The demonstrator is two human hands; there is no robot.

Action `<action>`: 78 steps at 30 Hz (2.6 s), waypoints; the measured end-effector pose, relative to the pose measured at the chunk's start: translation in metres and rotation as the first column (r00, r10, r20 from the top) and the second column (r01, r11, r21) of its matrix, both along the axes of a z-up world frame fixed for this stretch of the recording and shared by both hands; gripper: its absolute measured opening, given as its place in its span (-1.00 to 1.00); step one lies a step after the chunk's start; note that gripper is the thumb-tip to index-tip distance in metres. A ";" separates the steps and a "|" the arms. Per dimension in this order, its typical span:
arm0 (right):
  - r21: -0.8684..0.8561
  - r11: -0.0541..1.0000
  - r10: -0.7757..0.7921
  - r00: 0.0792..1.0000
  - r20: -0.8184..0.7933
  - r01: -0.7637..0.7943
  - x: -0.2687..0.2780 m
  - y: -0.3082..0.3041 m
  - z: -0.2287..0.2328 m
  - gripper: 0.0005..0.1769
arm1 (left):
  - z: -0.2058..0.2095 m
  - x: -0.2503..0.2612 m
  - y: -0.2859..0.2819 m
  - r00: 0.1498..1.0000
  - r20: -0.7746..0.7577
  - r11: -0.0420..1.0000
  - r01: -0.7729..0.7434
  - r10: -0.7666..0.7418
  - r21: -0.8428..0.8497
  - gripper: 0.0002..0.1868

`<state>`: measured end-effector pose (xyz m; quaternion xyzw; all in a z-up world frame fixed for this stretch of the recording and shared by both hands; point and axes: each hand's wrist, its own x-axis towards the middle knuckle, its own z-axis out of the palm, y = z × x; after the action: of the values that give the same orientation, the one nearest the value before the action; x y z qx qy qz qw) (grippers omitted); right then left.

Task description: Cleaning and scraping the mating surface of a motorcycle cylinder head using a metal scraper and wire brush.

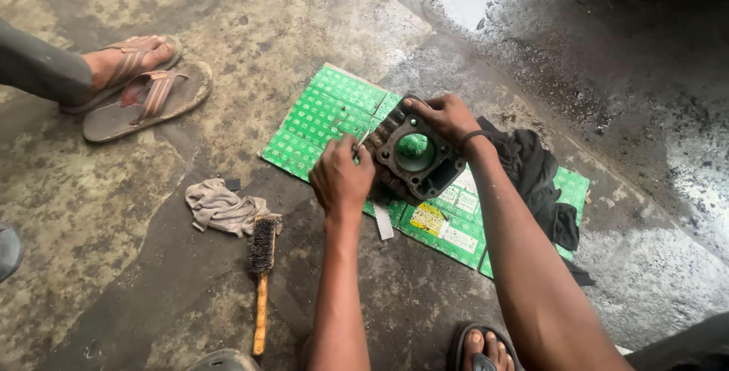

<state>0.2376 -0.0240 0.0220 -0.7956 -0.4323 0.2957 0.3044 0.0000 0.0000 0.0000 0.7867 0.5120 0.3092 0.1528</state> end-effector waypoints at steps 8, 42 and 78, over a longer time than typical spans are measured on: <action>0.016 0.999 0.033 0.999 0.018 -0.033 0.011 0.006 -0.006 -0.18 | -0.016 0.024 0.017 0.987 -0.068 0.987 0.151 -0.147 0.052 -0.91; -0.024 0.999 0.027 0.999 0.029 -0.026 0.012 0.012 -0.004 -0.15 | 0.015 0.041 0.024 0.975 -0.173 0.989 0.148 -0.141 0.030 -0.97; 0.103 0.995 0.011 1.000 -0.011 -0.009 -0.010 -0.013 0.012 -0.25 | -0.004 0.050 0.011 0.992 -0.075 0.995 0.100 -0.101 -0.020 -0.95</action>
<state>0.2278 -0.0371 0.0338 -0.7749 -0.4491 0.2792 0.3463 0.0505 0.0113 -0.0041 0.8213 0.4798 0.2668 0.1550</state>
